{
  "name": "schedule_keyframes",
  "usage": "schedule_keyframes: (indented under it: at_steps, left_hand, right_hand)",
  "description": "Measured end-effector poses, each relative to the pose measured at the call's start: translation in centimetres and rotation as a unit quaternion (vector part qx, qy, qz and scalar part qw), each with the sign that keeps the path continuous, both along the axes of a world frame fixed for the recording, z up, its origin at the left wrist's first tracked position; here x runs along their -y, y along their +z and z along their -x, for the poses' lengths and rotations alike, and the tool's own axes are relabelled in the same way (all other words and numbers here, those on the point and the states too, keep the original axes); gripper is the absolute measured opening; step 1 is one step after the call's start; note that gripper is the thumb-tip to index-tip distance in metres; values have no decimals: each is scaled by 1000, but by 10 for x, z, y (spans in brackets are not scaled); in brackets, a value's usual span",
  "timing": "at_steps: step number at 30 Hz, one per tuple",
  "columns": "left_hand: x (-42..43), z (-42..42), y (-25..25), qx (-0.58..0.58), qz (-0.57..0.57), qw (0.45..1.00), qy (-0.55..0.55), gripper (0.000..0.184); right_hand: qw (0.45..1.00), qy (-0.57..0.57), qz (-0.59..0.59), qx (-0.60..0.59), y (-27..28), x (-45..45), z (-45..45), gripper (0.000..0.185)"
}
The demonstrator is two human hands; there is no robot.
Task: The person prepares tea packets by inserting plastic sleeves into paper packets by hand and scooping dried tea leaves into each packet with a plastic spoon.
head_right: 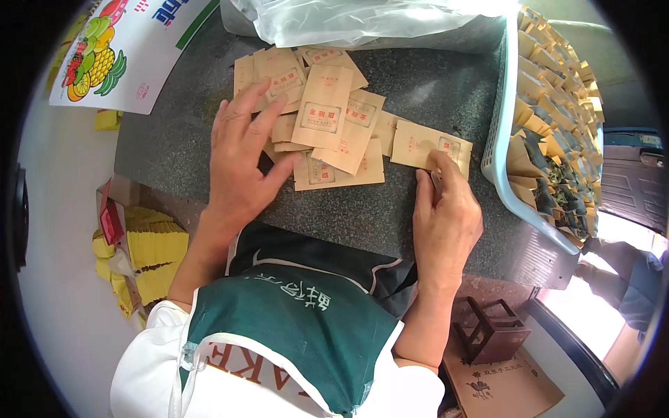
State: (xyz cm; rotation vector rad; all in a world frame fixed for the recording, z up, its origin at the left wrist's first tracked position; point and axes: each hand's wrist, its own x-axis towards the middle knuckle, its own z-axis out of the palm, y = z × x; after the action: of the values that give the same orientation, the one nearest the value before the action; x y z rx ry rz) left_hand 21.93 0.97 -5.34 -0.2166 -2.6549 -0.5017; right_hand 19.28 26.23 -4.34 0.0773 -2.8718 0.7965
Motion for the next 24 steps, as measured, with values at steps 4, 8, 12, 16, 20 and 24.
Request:
schedule_keyframes:
  at_steps: [4, 8, 12, 16, 20, 24]
  left_hand:
    - [13, -14, -2, -61, -16, 994, -87, 51]
    - [-21, -24, 9, 55, -30, 986, -154, 43]
    - [-31, -10, 2, 36, -14, 994, -106, 34]
    - [-29, -2, -1, 14, 0, 990, -143, 32]
    - [-21, -1, 8, 12, -45, 983, -176, 23]
    - [-17, -13, 31, 66, -263, 951, -150, 17]
  right_hand:
    - [998, -15, 63, 12, 5, 5, -8, 20]
    - [960, -39, 276, 24, 5, 4, -16, 18]
    - [872, -41, 484, 57, 11, -5, -19, 19]
    - [889, -49, 454, 37, 6, -14, -19, 23]
    - [908, -77, 405, 70, 6, -20, -29, 28]
    - [861, -68, 493, 108, 0, -33, -34, 29]
